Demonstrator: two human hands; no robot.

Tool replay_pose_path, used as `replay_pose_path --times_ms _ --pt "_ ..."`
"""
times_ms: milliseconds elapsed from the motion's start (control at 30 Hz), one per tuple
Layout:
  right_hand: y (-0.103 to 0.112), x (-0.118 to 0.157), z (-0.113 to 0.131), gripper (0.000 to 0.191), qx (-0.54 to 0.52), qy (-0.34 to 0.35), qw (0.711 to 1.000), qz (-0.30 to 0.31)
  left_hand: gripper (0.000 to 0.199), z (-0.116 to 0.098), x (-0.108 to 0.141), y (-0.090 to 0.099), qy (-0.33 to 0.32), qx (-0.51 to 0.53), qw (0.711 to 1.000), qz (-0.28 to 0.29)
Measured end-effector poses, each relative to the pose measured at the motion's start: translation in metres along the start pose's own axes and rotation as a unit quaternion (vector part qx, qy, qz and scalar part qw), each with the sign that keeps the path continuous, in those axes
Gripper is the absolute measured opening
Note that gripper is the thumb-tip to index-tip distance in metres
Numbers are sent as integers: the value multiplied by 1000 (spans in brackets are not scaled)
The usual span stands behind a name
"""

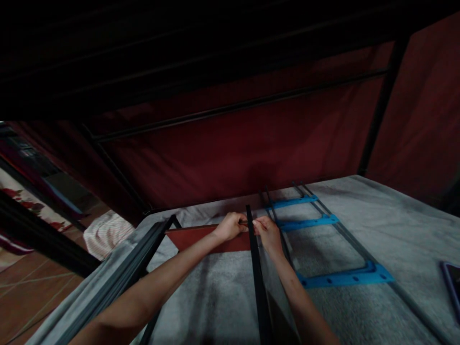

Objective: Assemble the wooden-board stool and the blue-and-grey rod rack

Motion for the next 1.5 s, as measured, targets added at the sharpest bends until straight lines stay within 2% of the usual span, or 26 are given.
replay_pose_path --times_ms 100,267,400,567,633,733,767,900,1100,1333,1400,1500 --pt "-4 3 2 26 15 5 1000 6 12 5 2 -2 9 23 1000 8" --pt "-4 7 9 29 77 22 997 -16 10 5 1 -2 0 23 1000 17" --pt "-5 9 15 32 102 23 994 -30 10 1 0 2 -7 20 1000 0" --pt "-3 9 25 31 127 28 991 -26 20 -3 1 10 -12 28 998 -54" --pt "-2 8 27 29 133 36 990 -13 27 -7 0 9 -26 52 997 -49" --pt "0 7 26 29 143 40 989 -9 48 -12 -2 5 -52 84 995 -24" --pt "1 6 24 30 149 41 988 -9 48 -14 -2 4 -60 83 995 -15" --pt "0 7 19 34 183 41 982 -10 40 -18 -3 1 -91 63 994 11" --pt "0 7 12 38 200 19 980 3 39 -18 -4 1 -88 41 995 8" --pt "7 4 2 33 77 -9 997 6 38 -26 -2 0 -119 13 993 21" --pt "7 3 3 29 92 2 996 15 36 -27 -2 0 -121 5 992 21" --pt "4 3 6 30 170 19 985 15 37 -27 -1 -1 -129 5 991 17"
Point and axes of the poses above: each hand's wrist, its own x-axis away from the middle knuckle, its own y-axis out of the back of the hand, z = x × y, the point moved 7 cm from there along -x, towards the middle knuckle, and after that the axes turned 12 degrees about -x, right-handed, at the moved point
